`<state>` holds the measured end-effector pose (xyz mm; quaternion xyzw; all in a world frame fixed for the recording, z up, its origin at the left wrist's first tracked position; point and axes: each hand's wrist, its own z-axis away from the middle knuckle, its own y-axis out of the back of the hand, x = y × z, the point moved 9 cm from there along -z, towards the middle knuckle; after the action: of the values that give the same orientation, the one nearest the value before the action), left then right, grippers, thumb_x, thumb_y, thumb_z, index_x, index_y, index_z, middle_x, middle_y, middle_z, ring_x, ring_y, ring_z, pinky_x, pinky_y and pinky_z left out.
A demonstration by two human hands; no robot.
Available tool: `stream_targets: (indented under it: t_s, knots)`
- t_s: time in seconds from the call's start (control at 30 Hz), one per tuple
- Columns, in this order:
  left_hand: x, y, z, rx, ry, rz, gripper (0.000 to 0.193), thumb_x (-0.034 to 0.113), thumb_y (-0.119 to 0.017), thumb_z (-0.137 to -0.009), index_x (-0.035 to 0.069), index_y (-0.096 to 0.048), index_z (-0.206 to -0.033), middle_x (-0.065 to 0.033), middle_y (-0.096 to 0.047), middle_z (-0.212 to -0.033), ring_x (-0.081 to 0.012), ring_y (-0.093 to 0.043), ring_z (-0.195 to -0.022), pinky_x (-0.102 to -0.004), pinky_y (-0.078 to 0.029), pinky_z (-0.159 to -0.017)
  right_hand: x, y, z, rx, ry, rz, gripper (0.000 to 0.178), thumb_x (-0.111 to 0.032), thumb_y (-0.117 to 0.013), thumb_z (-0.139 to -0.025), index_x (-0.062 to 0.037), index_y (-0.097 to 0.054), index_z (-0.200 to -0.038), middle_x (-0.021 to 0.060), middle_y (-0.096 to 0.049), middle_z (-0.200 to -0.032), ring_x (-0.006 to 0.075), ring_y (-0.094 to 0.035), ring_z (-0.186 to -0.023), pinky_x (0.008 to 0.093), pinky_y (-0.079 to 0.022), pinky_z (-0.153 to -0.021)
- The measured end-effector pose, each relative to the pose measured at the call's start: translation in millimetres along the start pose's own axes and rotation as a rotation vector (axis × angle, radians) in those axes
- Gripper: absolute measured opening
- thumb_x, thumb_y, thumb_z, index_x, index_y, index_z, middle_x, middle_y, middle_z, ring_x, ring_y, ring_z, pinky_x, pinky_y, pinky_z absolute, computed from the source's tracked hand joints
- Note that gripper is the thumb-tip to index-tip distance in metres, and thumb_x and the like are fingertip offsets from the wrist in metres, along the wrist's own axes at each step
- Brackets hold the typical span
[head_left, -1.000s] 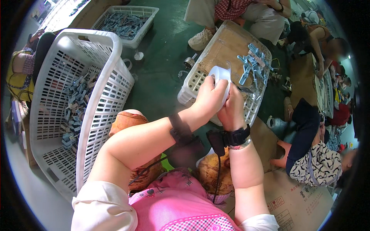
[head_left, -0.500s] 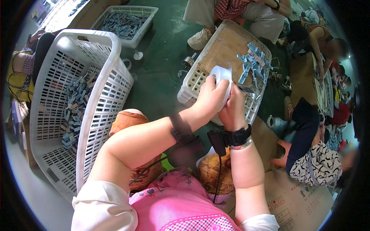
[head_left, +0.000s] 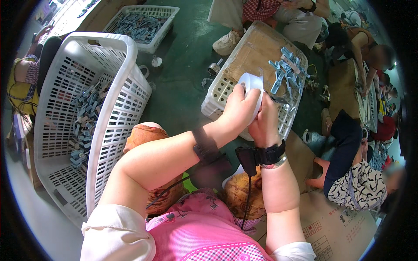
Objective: Assembling and taping small plastic industrial components while seated in a manufacturing facility.
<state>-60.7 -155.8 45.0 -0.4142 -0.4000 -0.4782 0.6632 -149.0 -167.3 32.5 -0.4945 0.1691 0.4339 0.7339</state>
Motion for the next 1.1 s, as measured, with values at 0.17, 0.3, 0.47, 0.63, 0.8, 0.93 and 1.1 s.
stream_targets:
  t_s: [0.17, 0.3, 0.47, 0.63, 0.8, 0.93, 1.1]
  knots:
    - [1.8, -0.7, -0.4, 0.001, -0.013, -0.028, 0.035, 0.031, -0.052, -0.09, -0.002, -0.053, -0.1, -0.0106, -0.056, -0.092, -0.0166, -0.052, -0.084, -0.0299, -0.044, -0.074, -30.3, -12.0, 12.2, -0.113, 0.489, 0.842, 0.012, 0.001, -0.056, -0.084, 0.0022, -0.055, -0.095, 0.0094, -0.065, -0.086, 0.0182, -0.064, -0.079, 0.0309, -0.049, -0.065]
    - [2.3, -1.7, 0.8, -0.007, 0.002, 0.009, 0.035, 0.031, -0.052, -0.089, -0.002, -0.053, -0.1, -0.0108, -0.056, -0.092, -0.0173, -0.052, -0.084, -0.0302, -0.044, -0.075, -34.0, -15.6, 12.5, -0.112, 0.66, 1.082, 0.02, 0.003, -0.062, -0.078, 0.0038, -0.055, -0.096, 0.017, -0.066, -0.084, 0.0252, -0.067, -0.079, 0.0333, -0.048, -0.065]
    - [7.8, -0.5, 2.6, -0.004, 0.0, -0.021, 0.036, 0.032, -0.051, -0.089, -0.002, -0.053, -0.102, -0.0111, -0.056, -0.093, -0.0182, -0.053, -0.085, -0.0306, -0.044, -0.076, -38.0, -21.2, 19.2, -0.104, 0.693, 1.14, 0.018, 0.002, -0.06, -0.078, 0.0044, -0.055, -0.094, 0.0189, -0.066, -0.082, 0.031, -0.067, -0.081, 0.0352, -0.048, -0.065]
    - [0.5, -1.8, -0.3, -0.03, 0.056, 0.03, 0.037, 0.031, -0.052, -0.089, -0.002, -0.053, -0.105, -0.0115, -0.056, -0.095, -0.0185, -0.053, -0.086, -0.0307, -0.044, -0.077, -34.4, -18.4, 16.5, -0.119, 0.711, 1.131, 0.016, 0.001, -0.06, -0.077, 0.0043, -0.054, -0.091, 0.0187, -0.066, -0.081, 0.0334, -0.067, -0.08, 0.0363, -0.048, -0.065]
    - [3.0, -3.9, 3.7, -0.03, 0.057, 0.047, 0.036, 0.031, -0.052, -0.089, -0.002, -0.053, -0.105, -0.0112, -0.056, -0.095, -0.0183, -0.053, -0.086, -0.0306, -0.043, -0.077, -30.0, -0.7, 3.4, -0.073, 0.7, 1.054, 0.017, 0.001, -0.061, -0.076, 0.0038, -0.054, -0.091, 0.0191, -0.065, -0.079, 0.0345, -0.067, -0.08, 0.0358, -0.049, -0.065]
    - [4.3, -2.0, 6.8, -0.029, 0.046, 0.034, 0.036, 0.031, -0.051, -0.089, -0.002, -0.053, -0.105, -0.011, -0.056, -0.095, -0.0181, -0.052, -0.086, -0.0304, -0.043, -0.077, -26.0, 0.5, 4.6, -0.059, 0.659, 0.991, 0.017, 0.002, -0.061, -0.076, 0.004, -0.054, -0.091, 0.0192, -0.065, -0.079, 0.0345, -0.066, -0.08, 0.0356, -0.049, -0.065]
    - [0.2, -1.4, 8.4, -0.034, 0.032, 0.033, 0.036, 0.031, -0.051, -0.089, -0.002, -0.053, -0.105, -0.0108, -0.056, -0.094, -0.0177, -0.052, -0.086, -0.0301, -0.043, -0.076, -27.1, -7.0, 15.8, -0.096, 0.669, 1.052, 0.017, 0.002, -0.059, -0.075, 0.0043, -0.053, -0.091, 0.0199, -0.064, -0.079, 0.0356, -0.066, -0.08, 0.0361, -0.049, -0.065]
